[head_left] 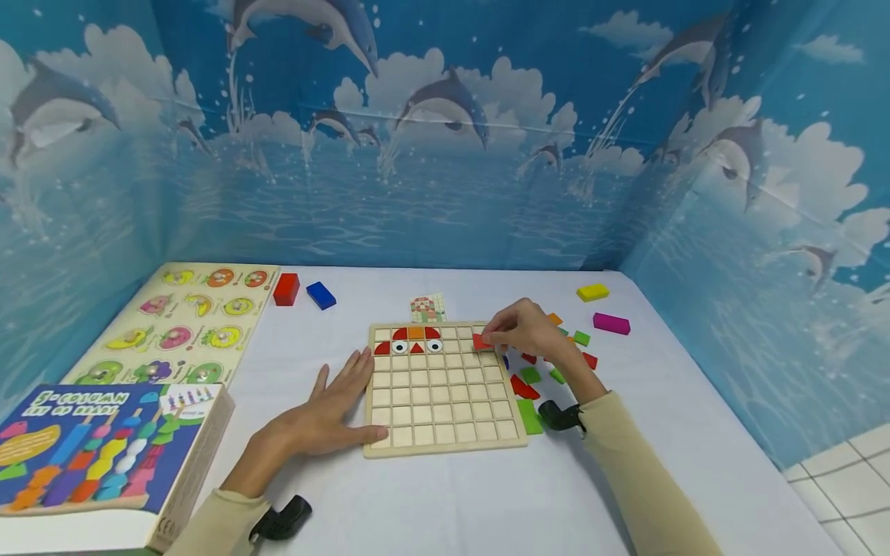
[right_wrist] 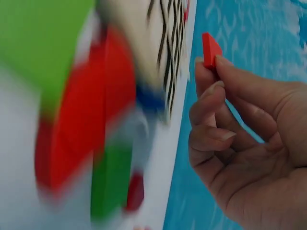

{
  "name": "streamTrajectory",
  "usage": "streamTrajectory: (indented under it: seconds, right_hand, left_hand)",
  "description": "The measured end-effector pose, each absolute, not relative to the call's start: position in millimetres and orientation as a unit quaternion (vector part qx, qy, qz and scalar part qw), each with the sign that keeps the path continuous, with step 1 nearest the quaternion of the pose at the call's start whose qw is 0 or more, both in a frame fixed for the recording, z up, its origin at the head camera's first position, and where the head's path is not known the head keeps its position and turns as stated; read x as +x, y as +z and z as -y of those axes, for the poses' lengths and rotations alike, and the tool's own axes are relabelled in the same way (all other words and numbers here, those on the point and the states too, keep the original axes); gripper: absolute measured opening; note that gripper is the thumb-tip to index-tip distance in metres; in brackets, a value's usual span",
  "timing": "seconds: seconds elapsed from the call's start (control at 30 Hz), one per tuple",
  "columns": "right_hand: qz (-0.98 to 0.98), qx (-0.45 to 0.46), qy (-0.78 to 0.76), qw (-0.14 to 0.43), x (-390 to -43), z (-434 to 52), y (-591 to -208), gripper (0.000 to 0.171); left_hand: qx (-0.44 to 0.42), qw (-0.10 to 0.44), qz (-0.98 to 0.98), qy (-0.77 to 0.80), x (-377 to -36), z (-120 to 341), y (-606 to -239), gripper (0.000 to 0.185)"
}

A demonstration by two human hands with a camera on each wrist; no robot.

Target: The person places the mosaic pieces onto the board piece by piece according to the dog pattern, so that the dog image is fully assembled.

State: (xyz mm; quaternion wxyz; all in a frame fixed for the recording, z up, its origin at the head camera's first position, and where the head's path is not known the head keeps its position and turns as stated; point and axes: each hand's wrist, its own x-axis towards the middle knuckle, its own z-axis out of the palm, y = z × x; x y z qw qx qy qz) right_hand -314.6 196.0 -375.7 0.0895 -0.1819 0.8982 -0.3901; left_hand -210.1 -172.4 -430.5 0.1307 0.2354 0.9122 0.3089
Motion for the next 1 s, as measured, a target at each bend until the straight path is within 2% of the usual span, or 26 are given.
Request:
streamTrajectory:
  seconds: [0.13,0.33,0.6,1.0]
  right_hand:
    - [-0.893,-0.19,-0.4,0.081,-314.7,-167.8,-382.6,0.009]
    - [-0.913,-0.15,-0.374,0.07,-319.3,-143.9,-387.0,0.011]
    - [-0.929,-0.146,-0.334,0.065,-317.9,-136.5,-385.7,0.015]
    - [-0.928,-0.145,-0.337,0.061,-313.4,-133.8,-384.2,0.008]
  left_hand:
    - [0.227,0.128,-0.916,0.305,-210.4,175.3,-433.8,0.121]
    - [0.22,0.141,-0.917,0.303,-212.9,174.3,-435.1,0.121]
    - [0.235,0.143,-0.91,0.311,-211.8,168.7,-425.8,0.119]
    - [0.235,0.14,-0.908,0.316,-209.7,170.4,-423.0,0.12]
